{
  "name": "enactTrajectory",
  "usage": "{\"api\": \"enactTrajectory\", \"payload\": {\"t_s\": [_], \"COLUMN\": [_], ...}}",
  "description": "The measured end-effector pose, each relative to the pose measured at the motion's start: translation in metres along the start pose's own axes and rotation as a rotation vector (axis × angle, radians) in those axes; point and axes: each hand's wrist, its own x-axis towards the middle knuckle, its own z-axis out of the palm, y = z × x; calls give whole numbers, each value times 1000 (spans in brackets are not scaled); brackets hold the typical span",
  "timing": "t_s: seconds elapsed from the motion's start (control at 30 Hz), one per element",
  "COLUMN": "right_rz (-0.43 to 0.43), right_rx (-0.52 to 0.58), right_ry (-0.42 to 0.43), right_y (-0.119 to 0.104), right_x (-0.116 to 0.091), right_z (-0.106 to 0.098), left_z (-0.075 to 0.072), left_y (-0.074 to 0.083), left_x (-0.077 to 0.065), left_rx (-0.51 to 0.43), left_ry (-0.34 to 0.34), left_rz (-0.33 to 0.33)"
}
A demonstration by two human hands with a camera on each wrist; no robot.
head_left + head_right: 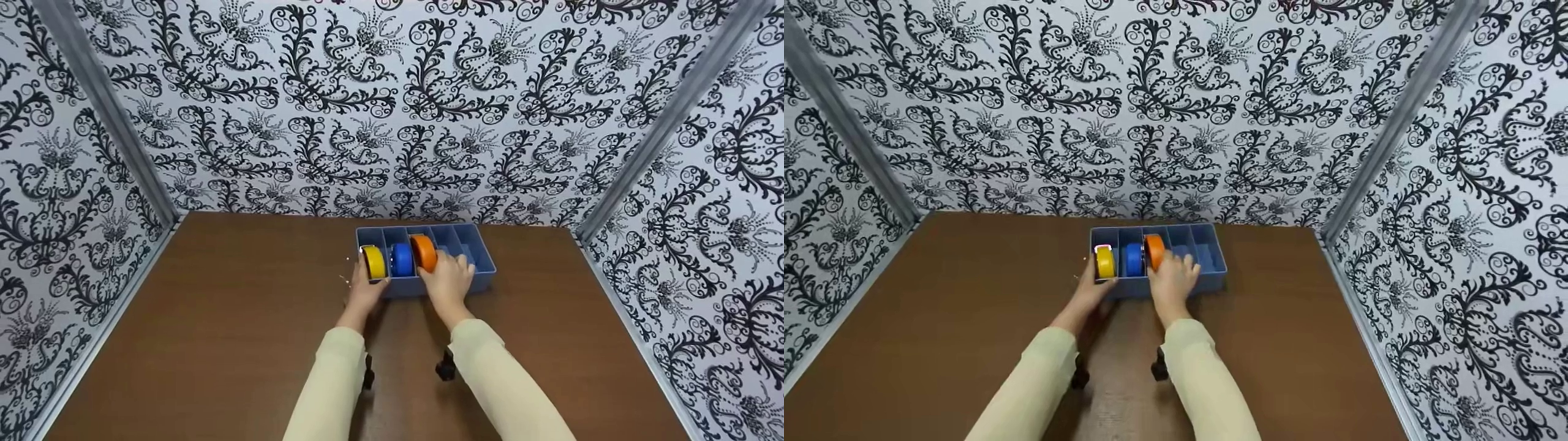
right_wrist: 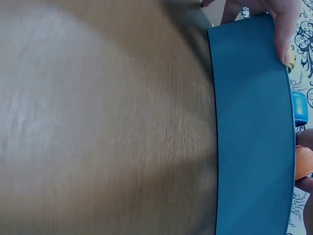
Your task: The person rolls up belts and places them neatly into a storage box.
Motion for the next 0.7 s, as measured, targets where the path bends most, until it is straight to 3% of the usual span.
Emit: {"api": "enactTrajectory", "payload": {"t_s": [0.33, 0.53, 0.7], "right_rz": [-91, -238, -368], "right_rx": [15, 39, 39], "right_ry": [-30, -28, -72], "right_y": [13, 24, 30], "right_x": [-5, -9, -12], "right_z": [-15, -18, -22], "left_z": [5, 6, 0], "left_y": [-1, -5, -8], "left_x": [9, 13, 15], "left_rx": [15, -30, 79], "left_ry": [1, 12, 29], "left_rz": [-8, -20, -12]}}
